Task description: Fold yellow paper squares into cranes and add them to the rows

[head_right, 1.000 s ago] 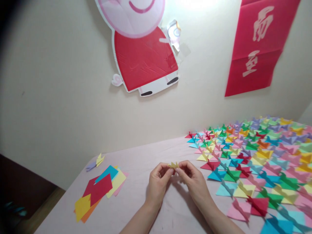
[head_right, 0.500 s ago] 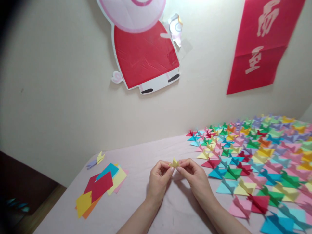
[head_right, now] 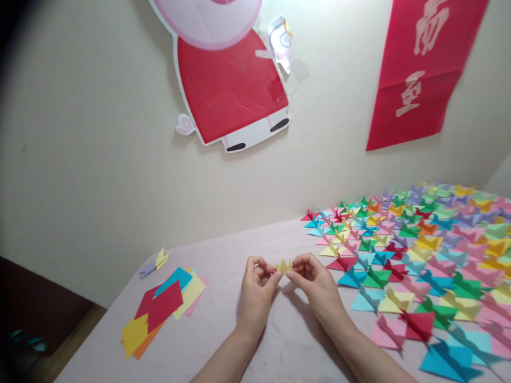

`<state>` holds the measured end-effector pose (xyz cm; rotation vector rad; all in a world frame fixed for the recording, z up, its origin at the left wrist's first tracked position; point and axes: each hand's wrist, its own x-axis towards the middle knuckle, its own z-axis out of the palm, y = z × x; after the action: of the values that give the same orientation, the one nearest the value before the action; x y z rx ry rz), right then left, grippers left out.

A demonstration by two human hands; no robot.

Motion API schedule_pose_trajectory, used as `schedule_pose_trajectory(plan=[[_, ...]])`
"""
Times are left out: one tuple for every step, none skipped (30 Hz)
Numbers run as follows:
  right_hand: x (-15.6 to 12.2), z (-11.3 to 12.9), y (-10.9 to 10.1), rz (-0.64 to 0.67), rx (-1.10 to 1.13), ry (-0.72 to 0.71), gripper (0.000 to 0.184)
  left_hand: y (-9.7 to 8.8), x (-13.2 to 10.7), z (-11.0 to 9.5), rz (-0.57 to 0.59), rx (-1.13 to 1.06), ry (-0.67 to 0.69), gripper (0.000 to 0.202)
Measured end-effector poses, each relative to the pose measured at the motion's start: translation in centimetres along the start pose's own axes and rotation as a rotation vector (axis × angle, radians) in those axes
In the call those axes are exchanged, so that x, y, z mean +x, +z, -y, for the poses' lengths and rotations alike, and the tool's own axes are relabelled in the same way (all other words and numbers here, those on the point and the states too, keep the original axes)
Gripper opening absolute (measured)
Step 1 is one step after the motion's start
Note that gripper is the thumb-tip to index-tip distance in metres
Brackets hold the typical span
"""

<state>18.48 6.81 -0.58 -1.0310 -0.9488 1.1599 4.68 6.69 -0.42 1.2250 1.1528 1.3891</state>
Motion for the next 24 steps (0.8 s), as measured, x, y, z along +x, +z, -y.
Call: schedule_pose_trajectory(plan=[[0.0,0.0,0.0,0.022,-0.006,0.006,0.041,-0.1,0.0,-0.1,0.001,0.038,0.010,0.028],[0.0,0.1,0.0,0.045,-0.019,0.009,0.042,-0.2,0.0,-0.2,0.007,0.078,0.022,0.027],[0.0,0.2,0.0,0.063,-0.038,0.006,0.043,-0.3,-0.1,-0.4,0.021,0.118,0.035,0.026],[0.0,0.3,0.0,0.078,-0.064,0.000,0.044,-0.4,-0.1,-0.5,0.036,0.156,0.049,0.025],[-0.1,0.3,0.0,0.093,-0.089,-0.008,0.044,-0.5,-0.2,-0.6,0.056,0.191,0.060,0.025],[-0.1,0.4,0.0,0.108,-0.109,-0.014,0.042,-0.5,-0.3,-0.7,0.075,0.225,0.071,0.024],[-0.1,0.4,0.0,0.122,-0.121,-0.015,0.040,-0.6,-0.3,-0.7,0.091,0.254,0.082,0.024],[-0.2,0.5,0.0,0.132,-0.126,-0.012,0.039,-0.6,-0.4,-0.7,0.105,0.276,0.095,0.024],[-0.2,0.5,0.0,0.134,-0.123,-0.007,0.040,-0.6,-0.4,-0.7,0.116,0.291,0.108,0.024],[-0.2,0.6,0.0,0.128,-0.114,-0.004,0.041,-0.6,-0.5,-0.7,0.130,0.294,0.116,0.024],[-0.2,0.6,0.0,0.119,-0.102,-0.003,0.042,-0.5,-0.5,-0.7,0.151,0.282,0.117,0.025],[-0.3,0.7,0.0,0.113,-0.087,-0.003,0.041,-0.4,-0.4,-0.6,0.181,0.261,0.109,0.026],[-0.3,0.8,0.0,0.113,-0.072,-0.003,0.041,-0.3,-0.4,-0.6,0.219,0.240,0.097,0.024],[-0.3,0.9,0.0,0.116,-0.056,-0.002,0.040,-0.2,-0.3,-0.6,0.257,0.227,0.089,0.019],[-0.3,1.0,0.0,0.120,-0.045,-0.002,0.040,-0.1,-0.2,-0.6,0.291,0.224,0.088,0.012],[-0.4,1.1,0.0,0.125,-0.039,-0.003,0.040,0.0,-0.1,-0.6,0.316,0.230,0.096,0.008],[-0.4,1.3,0.1,0.129,-0.039,-0.005,0.040,0.1,0.0,-0.7,0.329,0.241,0.109,0.013],[-0.4,1.4,0.1,0.133,-0.043,-0.009,0.040,0.1,0.0,-0.7,0.332,0.245,0.121,0.019],[-0.4,1.4,0.1,0.135,-0.047,-0.014,0.039,0.1,0.1,-0.7,0.332,0.240,0.128,0.022],[-0.5,1.5,0.1,0.132,-0.051,-0.019,0.039,0.1,0.1,-0.8,0.334,0.230,0.129,0.023],[-0.5,1.5,0.1,0.127,-0.054,-0.020,0.039,0.1,0.1,-0.8,0.340,0.219,0.125,0.023],[-0.5,1.4,0.0,0.118,-0.060,-0.016,0.039,0.0,0.1,-0.9,0.345,0.208,0.118,0.023],[-0.5,1.4,0.0,0.112,-0.068,-0.008,0.039,-0.1,0.1,-0.9,0.351,0.200,0.109,0.024],[-0.4,1.3,0.0,0.107,-0.078,0.002,0.039,-0.2,0.1,-0.9,0.357,0.194,0.098,0.025]])
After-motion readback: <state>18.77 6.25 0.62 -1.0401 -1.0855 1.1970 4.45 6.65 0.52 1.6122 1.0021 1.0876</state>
